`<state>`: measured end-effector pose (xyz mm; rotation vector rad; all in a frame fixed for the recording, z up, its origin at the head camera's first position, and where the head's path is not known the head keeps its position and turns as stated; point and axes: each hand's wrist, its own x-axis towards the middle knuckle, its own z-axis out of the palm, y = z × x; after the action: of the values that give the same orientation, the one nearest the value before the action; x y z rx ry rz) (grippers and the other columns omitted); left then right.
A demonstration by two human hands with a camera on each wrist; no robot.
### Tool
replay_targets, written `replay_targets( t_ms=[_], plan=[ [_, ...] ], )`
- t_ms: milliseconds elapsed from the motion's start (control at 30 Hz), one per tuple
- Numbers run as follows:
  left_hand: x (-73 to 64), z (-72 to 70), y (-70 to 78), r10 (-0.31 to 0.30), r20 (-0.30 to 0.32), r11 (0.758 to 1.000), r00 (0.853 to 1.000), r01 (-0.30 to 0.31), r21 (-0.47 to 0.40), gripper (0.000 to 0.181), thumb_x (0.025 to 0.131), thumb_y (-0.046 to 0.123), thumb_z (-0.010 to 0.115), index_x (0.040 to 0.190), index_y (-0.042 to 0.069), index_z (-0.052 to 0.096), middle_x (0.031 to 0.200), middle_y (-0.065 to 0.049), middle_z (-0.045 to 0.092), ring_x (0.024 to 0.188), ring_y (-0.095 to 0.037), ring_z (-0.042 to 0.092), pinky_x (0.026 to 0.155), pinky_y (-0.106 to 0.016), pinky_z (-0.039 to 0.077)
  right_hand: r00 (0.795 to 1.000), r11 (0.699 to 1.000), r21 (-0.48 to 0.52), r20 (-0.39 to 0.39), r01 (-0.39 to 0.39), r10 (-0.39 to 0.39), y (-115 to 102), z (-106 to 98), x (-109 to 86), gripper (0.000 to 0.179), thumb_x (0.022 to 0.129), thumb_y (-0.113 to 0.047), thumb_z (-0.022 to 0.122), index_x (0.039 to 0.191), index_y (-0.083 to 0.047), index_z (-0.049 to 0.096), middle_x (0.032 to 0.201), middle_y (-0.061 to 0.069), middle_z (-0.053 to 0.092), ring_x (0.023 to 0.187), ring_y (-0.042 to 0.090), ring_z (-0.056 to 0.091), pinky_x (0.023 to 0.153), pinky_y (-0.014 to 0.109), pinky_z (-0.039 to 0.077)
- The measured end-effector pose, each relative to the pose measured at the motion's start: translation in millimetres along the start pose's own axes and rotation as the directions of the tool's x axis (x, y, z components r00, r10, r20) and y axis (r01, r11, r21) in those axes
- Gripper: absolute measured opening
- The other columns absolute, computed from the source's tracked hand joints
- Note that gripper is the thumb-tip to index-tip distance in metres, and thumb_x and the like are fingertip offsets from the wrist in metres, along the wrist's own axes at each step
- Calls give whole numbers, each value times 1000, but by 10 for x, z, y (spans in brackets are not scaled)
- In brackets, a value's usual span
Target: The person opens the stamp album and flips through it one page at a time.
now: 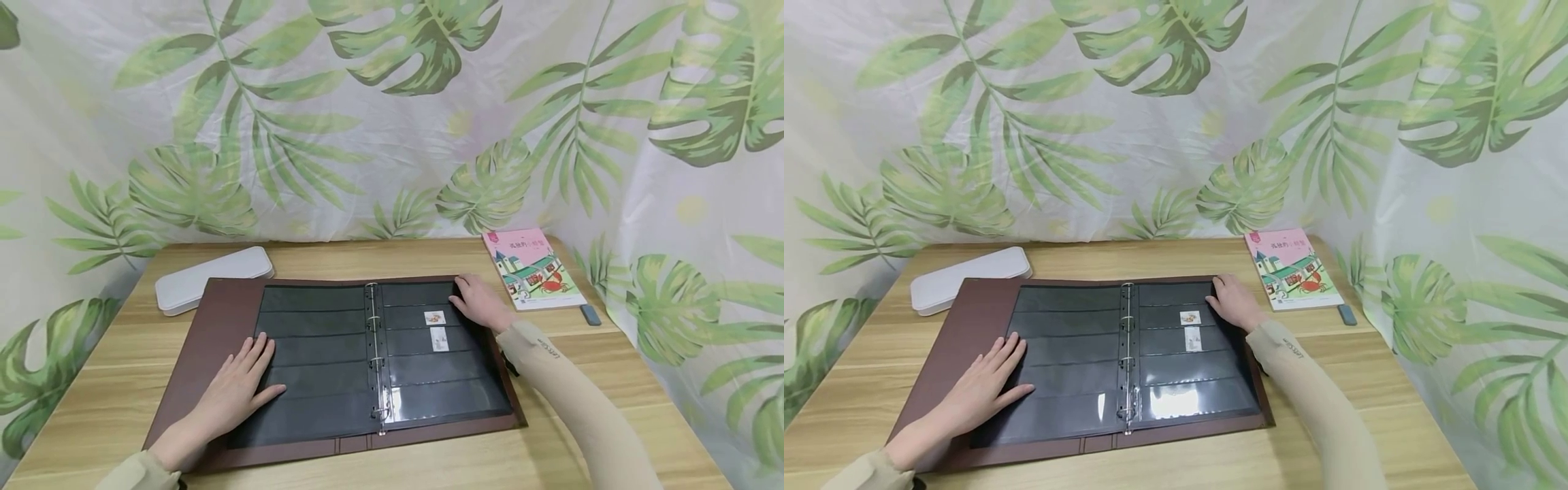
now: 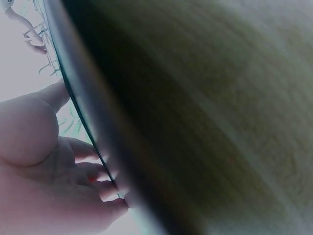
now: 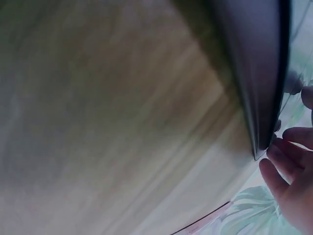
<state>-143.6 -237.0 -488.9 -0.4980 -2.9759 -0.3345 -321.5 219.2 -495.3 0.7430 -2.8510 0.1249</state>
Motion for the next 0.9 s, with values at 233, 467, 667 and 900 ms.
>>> replay_targets(
  t_ms=[233,467,667,900],
  plan=[
    [-6,0,-5,-2,-7,1000,1000,2,-3,77,87,39,73,144,-7,46,153,-31,39,139,-51,38,104,-69,37,999,998,37,7,-48,48,28,29,32,49,99,-29,62,130,8,57,121,28,57,110,41,55,97,50,48],
    [-3,9,-15,-8,1,1000,1000,8,-3,78,88,39,72,145,-6,44,154,-31,37,141,-51,36,105,-69,36,999,984,172,23,-53,49,72,7,63,49,96,-26,66,131,7,56,113,25,52,95,33,50,84,47,47],
    [2,12,-11,-1,-7,1000,1000,1,4,78,88,39,72,145,-6,45,153,-31,38,140,-51,38,105,-69,37,990,961,238,55,-141,131,79,-31,79,52,94,-30,69,126,10,57,113,25,50,93,31,48,84,46,46],
    [-6,10,-7,-3,-9,1000,1000,3,6,77,88,39,72,145,-6,45,153,-30,38,141,-50,37,105,-68,37,976,963,183,125,-197,176,111,-50,71,56,95,-39,66,121,11,61,113,24,50,97,34,47,89,47,45]
  ],
)
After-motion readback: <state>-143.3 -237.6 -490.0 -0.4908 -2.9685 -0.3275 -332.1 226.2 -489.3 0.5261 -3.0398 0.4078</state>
